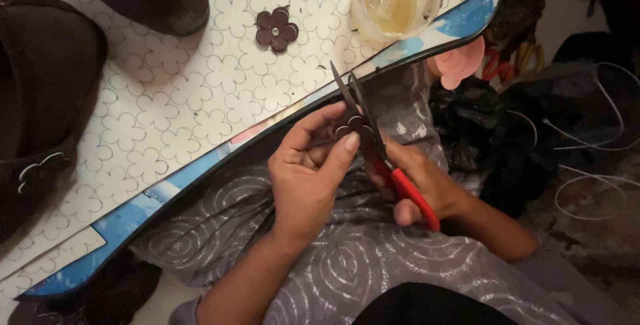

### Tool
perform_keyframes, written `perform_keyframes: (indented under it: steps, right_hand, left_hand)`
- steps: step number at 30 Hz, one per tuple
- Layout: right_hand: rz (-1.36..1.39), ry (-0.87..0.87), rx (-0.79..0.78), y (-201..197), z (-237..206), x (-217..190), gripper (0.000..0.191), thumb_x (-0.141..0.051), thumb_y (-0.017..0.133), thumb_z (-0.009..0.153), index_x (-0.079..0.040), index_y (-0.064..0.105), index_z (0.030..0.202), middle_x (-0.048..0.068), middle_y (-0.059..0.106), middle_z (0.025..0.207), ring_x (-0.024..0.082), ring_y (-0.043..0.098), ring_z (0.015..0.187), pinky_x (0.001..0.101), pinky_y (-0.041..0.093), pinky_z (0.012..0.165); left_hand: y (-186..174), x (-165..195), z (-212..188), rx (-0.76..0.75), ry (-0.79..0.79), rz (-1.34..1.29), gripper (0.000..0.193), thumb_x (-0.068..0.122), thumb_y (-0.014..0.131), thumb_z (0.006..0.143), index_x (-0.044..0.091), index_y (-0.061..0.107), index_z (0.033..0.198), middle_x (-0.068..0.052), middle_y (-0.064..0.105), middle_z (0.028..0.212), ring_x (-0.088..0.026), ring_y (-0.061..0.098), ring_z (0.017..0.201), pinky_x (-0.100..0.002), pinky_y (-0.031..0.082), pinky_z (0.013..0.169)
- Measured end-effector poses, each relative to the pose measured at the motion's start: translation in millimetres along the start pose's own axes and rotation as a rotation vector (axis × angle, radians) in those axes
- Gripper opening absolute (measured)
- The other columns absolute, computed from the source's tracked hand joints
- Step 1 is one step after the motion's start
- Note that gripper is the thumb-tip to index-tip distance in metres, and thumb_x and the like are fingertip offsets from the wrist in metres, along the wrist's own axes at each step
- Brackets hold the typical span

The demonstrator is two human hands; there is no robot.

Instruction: The person trims the edges of a small flower-shaped shoe decoration using scissors. They then place the trimmed decoration onto the strap of a brown shoe.

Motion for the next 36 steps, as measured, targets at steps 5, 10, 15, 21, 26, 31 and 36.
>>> perform_keyframes:
  steps: [5,10,15,21,26,31,36]
  right_hand:
    - [-0.033,-0.032,0.048,2,-1,2,0.145,-0.103,0.047,0.065,0.004,0.028,0.161,-0.001,0.056,0.082,0.011,0.053,0.067,0.0278,0.044,0.059]
    - [0.017,-0.024,0.061,4,0,4,0.144,-0.101,0.053,0.064,0.003,0.029,0.161,-0.001,0.055,0.079,0.008,0.051,0.063,0.0256,0.042,0.054]
    - [0.037,0.027,0.079,4,0,3,0.147,-0.1,0.054,0.062,0.002,0.025,0.163,-0.002,0.055,0.075,0.007,0.049,0.059,0.0246,0.04,0.051]
    - [0.063,0.116,0.031,-2,-5,-5,0.141,-0.104,0.049,0.06,0.002,0.038,0.154,0.0,0.053,0.081,0.009,0.05,0.063,0.0258,0.042,0.053]
    - [0.014,0.057,-0.018,-2,-1,-9,0.149,-0.104,0.049,0.064,0.0,0.015,0.166,0.001,0.058,0.087,0.011,0.054,0.068,0.0277,0.045,0.059]
    - [0.015,0.079,-0.04,0,2,-9,0.15,-0.104,0.048,0.062,-0.002,0.013,0.166,0.002,0.059,0.08,0.012,0.054,0.062,0.0282,0.044,0.056]
    - [0.027,0.04,-0.057,-2,5,-15,0.148,-0.102,0.05,0.066,-0.001,0.011,0.167,0.002,0.056,0.079,0.012,0.05,0.065,0.029,0.043,0.059]
  left_hand:
    - [0,-1,0,-0.004,-0.011,0.015,0.034,-0.002,0.068,0.1,-0.006,0.062,0.133,-0.01,0.072,0.121,-0.012,0.069,0.108,-0.028,0.056,0.098]
    - [-1,0,0,0.008,-0.017,0.018,0.034,-0.001,0.069,0.099,-0.005,0.063,0.132,-0.009,0.072,0.119,-0.012,0.068,0.107,-0.027,0.056,0.097]
    - [-1,-1,1,0.021,-0.013,0.018,0.032,-0.002,0.069,0.1,-0.005,0.064,0.131,-0.008,0.072,0.116,-0.011,0.067,0.105,-0.026,0.055,0.095]
    - [-7,3,1,0.032,0.02,0.007,0.03,-0.003,0.069,0.101,-0.005,0.064,0.13,-0.006,0.07,0.113,-0.009,0.065,0.103,-0.024,0.053,0.093]
    - [-9,5,2,0.038,-0.002,0.033,0.032,-0.003,0.069,0.101,-0.005,0.064,0.132,-0.006,0.069,0.113,-0.009,0.064,0.102,-0.024,0.052,0.091]
    - [-10,8,2,0.011,-0.048,0.065,0.029,-0.002,0.067,0.099,-0.006,0.066,0.128,-0.007,0.072,0.114,-0.01,0.067,0.104,-0.025,0.055,0.095]
    - [-12,12,3,-0.008,-0.06,0.12,0.028,-0.003,0.068,0.099,-0.006,0.068,0.127,-0.007,0.072,0.111,-0.01,0.067,0.101,-0.025,0.055,0.093]
Point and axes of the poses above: each hand's wrist, its own z-axis towards the middle knuckle, its own y-axis out of the palm, x = y × z, the point moved 2 cm from there along z, towards the middle knuckle
